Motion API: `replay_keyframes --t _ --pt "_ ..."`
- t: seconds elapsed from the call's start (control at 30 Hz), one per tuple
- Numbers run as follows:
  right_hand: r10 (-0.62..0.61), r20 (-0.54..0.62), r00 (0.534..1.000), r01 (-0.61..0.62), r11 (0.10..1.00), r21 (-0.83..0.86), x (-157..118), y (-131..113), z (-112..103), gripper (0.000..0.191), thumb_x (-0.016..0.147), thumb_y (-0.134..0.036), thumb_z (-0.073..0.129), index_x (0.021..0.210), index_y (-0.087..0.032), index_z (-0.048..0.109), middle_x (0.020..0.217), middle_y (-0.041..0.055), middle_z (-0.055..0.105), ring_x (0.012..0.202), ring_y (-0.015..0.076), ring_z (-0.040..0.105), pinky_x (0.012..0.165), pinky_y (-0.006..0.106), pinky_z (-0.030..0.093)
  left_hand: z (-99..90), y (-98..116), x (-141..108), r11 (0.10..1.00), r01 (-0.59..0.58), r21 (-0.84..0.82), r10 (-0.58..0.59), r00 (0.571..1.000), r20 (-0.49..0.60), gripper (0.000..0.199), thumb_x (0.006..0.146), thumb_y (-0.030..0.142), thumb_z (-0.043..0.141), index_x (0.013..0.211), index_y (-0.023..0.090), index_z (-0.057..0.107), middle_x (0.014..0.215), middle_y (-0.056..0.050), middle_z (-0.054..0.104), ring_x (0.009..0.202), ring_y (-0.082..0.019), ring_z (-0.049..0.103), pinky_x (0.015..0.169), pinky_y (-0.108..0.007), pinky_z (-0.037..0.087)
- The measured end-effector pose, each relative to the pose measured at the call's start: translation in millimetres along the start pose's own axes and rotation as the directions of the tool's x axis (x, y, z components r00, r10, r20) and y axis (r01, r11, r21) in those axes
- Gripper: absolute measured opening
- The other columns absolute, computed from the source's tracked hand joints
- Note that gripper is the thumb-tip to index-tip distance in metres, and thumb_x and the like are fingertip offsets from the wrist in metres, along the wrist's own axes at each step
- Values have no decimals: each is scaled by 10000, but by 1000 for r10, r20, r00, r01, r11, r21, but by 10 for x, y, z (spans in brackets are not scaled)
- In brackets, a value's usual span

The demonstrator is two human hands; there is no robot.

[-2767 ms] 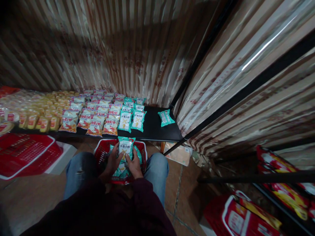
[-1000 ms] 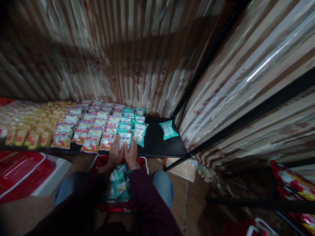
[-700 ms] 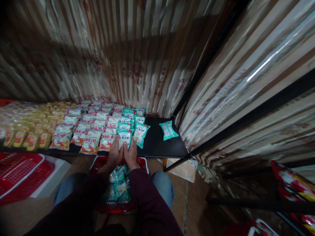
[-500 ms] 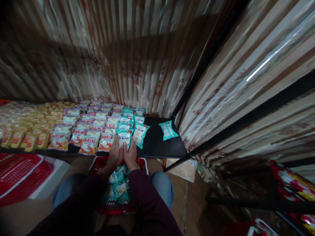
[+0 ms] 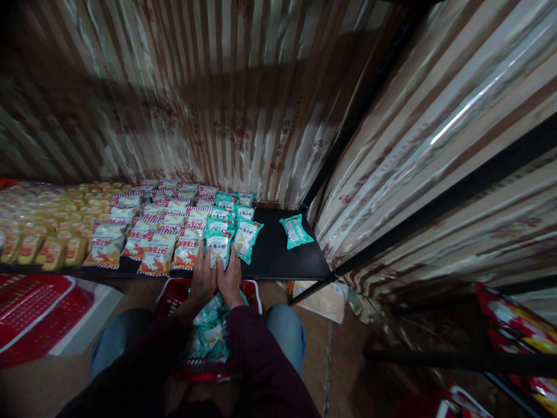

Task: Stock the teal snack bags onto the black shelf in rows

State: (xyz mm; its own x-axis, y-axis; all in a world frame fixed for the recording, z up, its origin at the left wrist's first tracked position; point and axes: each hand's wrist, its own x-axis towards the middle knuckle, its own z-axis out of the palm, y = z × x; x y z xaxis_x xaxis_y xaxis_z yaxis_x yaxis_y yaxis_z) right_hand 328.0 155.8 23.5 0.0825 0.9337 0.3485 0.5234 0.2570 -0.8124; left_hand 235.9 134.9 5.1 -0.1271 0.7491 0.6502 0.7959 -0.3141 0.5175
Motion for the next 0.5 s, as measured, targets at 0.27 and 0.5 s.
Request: replay_keyframes --t 0.27,0.5 --pt "-4 27 1000 4 1000 -7 80 -5 18 577 913 -418 407 1392 -98 431 1364 172 539 1263 264 503 1061 434 399 31 -32 65 998 -22 -53 23 999 27 571 972 264 357 1510 234 167 1580 -121 212 1470 -255 138 1152 -530 317" --pt "-15 24 1000 15 1000 -18 55 19 7 601 911 -424 422 1413 -93 400 1385 169 522 1278 254 492 1074 424 387 44 -21 11 999 32 -32 -32 999 1 535 973 277 356 1490 204 241 1566 -152 241 1459 -268 188 1129 -536 334"
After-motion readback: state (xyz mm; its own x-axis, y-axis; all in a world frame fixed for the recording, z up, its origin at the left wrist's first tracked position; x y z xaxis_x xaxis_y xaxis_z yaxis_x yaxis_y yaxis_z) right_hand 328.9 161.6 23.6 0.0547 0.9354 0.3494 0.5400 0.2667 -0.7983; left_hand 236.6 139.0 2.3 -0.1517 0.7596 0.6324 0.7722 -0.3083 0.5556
